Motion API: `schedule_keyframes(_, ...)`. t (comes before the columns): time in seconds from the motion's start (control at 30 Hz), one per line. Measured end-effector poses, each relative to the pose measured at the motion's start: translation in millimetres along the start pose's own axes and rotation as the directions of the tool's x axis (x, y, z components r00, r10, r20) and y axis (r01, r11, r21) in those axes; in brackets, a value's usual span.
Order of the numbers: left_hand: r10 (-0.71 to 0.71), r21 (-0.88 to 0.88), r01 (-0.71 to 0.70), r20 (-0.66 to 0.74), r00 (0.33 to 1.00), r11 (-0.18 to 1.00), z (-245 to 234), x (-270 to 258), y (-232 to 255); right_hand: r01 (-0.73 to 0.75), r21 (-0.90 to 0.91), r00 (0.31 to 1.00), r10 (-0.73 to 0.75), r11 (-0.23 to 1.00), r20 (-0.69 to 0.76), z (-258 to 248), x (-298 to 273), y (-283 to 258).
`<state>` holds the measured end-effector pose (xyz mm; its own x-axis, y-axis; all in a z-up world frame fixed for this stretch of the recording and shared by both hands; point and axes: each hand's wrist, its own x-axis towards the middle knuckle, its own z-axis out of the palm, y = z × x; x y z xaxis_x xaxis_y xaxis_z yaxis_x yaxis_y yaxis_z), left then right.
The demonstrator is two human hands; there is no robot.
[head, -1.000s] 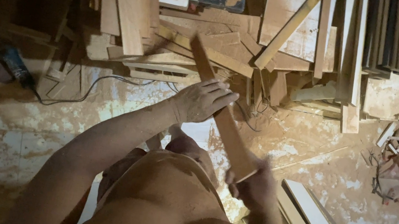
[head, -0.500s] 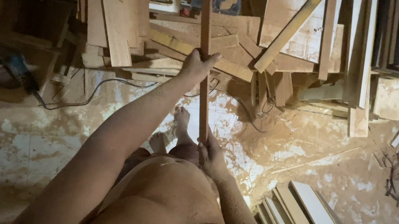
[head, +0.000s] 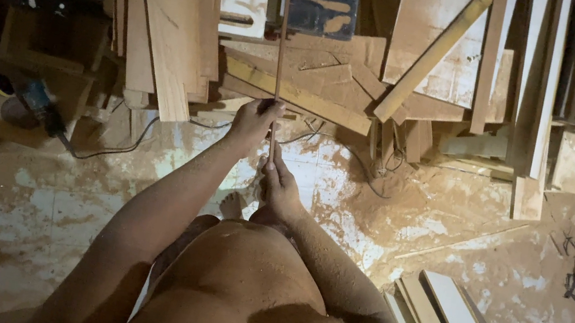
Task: Sorting and moving various wooden strips and boards on a workshop floor.
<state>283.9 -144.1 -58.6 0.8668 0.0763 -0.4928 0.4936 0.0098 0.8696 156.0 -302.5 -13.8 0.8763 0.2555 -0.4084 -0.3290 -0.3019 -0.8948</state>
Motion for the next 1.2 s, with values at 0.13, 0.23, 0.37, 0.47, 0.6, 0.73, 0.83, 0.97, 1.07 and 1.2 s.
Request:
schedule_keyframes(0.13, -0.02, -0.122, 0.017, -0.021, 1.0, 0.992, 0.7, 22.2, 0.3, 0.028, 0.276, 0.999, -0.032, 0.961, 0.01, 6.3, 28.6, 30.1)
schedule_keyframes(0.23, -0.024, -0.078, 0.018, -0.072, 0.997, 0.997, 5.0, 37.2, -4.9, 0.024, 0.377, 1.0, -0.022, 0.926, -0.01, 5.2, 38.4, 24.9)
schedule_keyframes(0.37, 0.014, -0.007, -0.015, -0.164, 0.986, 1.0, 10.4, 38.2, 8.9, 0.036, 0.5, 0.999, -0.035, 0.865, -0.012, 11.6, 60.4, 55.7)
schedule_keyframes(0.47, 0.029, 0.07, -0.017, -0.182, 0.983, 0.997, 10.1, 16.0, 41.3, 0.051, 0.507, 0.999, -0.037, 0.86, -0.038, 4.5, 51.9, 14.7)
schedule_keyframes(0.6, 0.017, 0.098, 0.004, -0.218, 0.976, 0.995, 13.1, 28.4, 44.8, 0.013, 0.491, 1.0, -0.018, 0.871, 0.005, 0.1, 68.2, 20.6)
schedule_keyframes(0.73, 0.013, 0.009, -0.011, -0.256, 0.967, 1.0, 13.1, 38.7, 55.5, 0.041, 0.423, 0.999, -0.031, 0.905, -0.031, 5.1, 83.3, 26.9)
schedule_keyframes(0.83, 0.039, -0.045, -0.052, -0.255, 0.966, 0.998, 16.1, 57.4, 41.1, 0.036, 0.465, 0.998, -0.009, 0.885, -0.061, 7.8, 96.5, 28.3)
schedule_keyframes(0.97, 0.042, -0.055, -0.061, -0.29, 0.956, 0.997, 13.9, 57.5, 61.4, 0.044, 0.457, 0.998, -0.021, 0.889, -0.055, 4.9, 107.7, 3.7)
schedule_keyframes(1.07, 0.032, 0.002, -0.033, -0.312, 0.949, 0.999, 11.2, 50.8, 72.4, 0.055, 0.465, 0.997, -0.025, 0.884, -0.072, 0.2, 111.3, -12.0)
schedule_keyframes(1.2, 0.002, 0.086, 0.025, -0.296, 0.955, 0.996, 0.2, 22.3, 85.0, 0.057, 0.463, 0.998, -0.033, 0.884, -0.059, -4.3, 126.2, -12.5)
